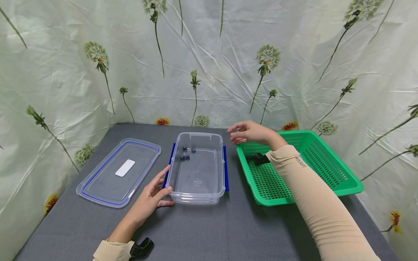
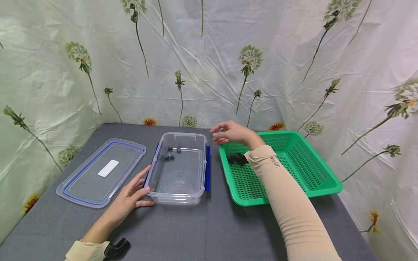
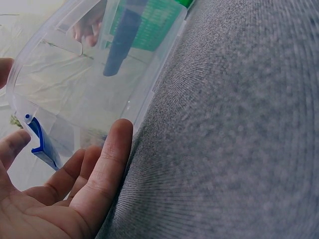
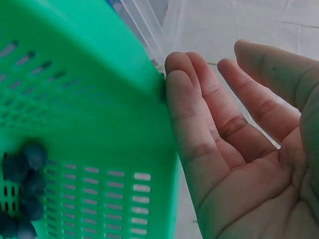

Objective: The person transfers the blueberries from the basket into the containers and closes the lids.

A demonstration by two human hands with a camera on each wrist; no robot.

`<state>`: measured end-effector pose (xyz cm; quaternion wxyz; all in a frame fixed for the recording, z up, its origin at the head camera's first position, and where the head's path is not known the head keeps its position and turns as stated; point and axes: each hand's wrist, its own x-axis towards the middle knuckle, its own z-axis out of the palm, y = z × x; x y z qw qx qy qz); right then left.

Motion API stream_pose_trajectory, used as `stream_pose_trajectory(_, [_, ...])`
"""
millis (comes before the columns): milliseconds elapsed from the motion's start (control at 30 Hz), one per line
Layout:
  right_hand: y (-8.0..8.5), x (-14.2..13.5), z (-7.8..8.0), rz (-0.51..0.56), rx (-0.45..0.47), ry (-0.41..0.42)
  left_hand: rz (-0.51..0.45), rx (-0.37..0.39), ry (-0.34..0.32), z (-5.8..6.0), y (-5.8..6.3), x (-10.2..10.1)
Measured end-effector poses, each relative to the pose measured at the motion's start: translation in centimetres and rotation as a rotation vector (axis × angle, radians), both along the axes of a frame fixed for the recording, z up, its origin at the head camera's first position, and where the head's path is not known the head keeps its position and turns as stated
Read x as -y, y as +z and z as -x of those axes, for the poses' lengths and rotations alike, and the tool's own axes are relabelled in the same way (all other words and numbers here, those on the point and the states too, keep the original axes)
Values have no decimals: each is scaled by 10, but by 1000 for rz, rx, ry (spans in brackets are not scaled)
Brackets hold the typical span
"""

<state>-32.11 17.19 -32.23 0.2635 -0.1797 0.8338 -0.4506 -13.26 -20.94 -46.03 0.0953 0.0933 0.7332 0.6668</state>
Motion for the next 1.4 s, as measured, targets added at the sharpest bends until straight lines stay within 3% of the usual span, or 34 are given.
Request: stream_pose_trajectory(1400, [-13,-74,-1,-8,46,-93,4,-8,1,1,-4,0])
